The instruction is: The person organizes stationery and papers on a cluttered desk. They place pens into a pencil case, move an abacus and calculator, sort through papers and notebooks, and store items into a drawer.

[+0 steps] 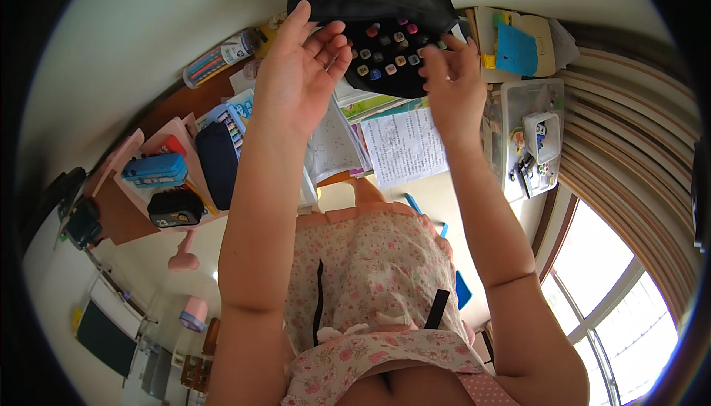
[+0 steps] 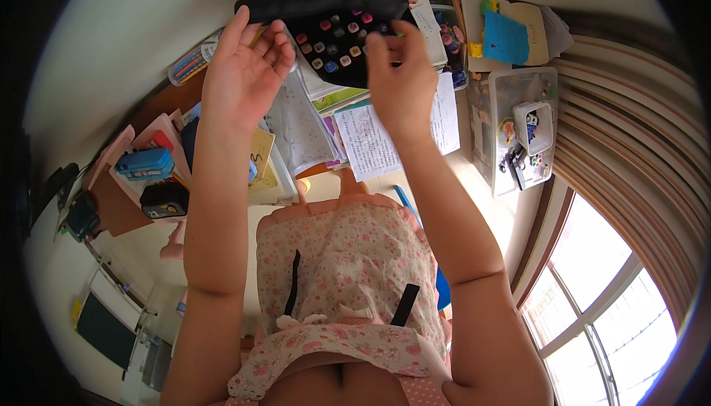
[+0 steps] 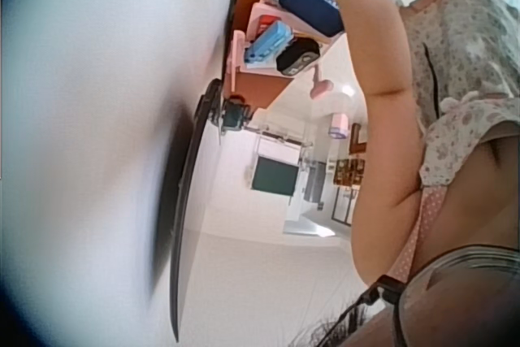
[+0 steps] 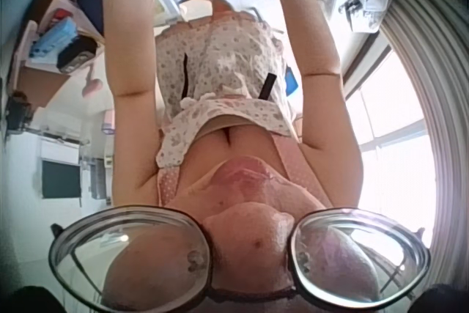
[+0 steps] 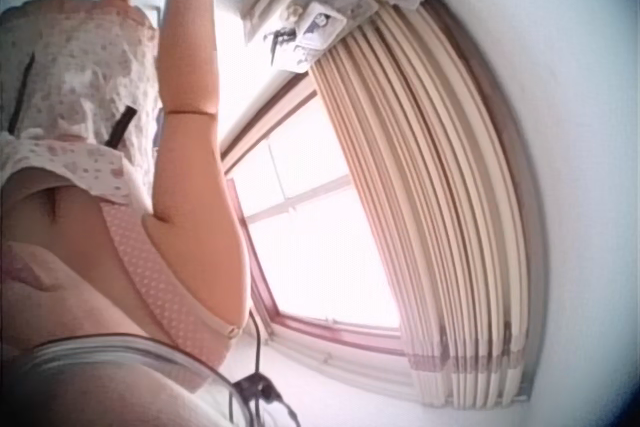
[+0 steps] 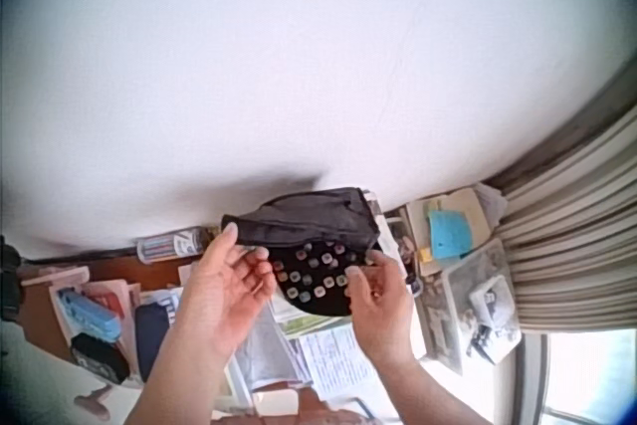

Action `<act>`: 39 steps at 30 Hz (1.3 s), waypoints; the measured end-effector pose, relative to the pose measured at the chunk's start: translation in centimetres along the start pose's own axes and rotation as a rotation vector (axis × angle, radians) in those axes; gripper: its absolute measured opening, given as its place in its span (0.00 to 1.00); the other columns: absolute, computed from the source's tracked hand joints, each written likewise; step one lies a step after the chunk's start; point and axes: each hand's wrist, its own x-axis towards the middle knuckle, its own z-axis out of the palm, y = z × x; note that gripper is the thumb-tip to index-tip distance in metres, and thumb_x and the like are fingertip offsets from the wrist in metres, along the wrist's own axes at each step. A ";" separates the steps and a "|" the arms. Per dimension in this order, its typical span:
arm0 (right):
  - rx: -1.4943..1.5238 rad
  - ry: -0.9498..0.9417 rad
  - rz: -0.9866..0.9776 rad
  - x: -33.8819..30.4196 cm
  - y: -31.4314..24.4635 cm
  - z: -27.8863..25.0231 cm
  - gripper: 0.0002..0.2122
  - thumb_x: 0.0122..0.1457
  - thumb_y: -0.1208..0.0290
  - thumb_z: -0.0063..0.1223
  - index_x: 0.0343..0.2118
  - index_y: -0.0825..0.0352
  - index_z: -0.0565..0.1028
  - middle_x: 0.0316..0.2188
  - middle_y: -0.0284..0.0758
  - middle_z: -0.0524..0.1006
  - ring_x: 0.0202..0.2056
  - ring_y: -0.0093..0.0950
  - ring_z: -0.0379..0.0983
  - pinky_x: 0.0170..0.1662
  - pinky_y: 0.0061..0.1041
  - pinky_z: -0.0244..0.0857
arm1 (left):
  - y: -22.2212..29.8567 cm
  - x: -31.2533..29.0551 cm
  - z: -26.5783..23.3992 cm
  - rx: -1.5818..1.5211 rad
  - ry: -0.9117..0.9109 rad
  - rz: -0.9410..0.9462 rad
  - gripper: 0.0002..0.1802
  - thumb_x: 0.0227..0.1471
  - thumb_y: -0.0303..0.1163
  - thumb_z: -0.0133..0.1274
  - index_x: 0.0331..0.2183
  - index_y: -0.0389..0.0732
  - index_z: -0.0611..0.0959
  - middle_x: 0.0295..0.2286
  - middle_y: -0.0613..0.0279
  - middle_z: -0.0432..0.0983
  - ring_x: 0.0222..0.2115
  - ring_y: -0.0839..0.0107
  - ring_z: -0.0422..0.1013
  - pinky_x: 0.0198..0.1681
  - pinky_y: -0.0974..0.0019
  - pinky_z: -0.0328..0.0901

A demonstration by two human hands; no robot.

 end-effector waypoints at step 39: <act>0.179 -0.714 0.221 15.1 5.0 -2.2 0.16 0.59 0.70 0.43 0.49 0.61 0.73 0.41 0.32 0.76 0.41 0.22 0.71 0.44 0.20 0.63 | -7.0 2.9 -4.3 1.043 0.046 0.503 0.49 0.47 0.30 0.56 0.62 0.44 0.44 0.60 0.43 0.41 0.61 0.55 0.44 0.62 0.59 0.44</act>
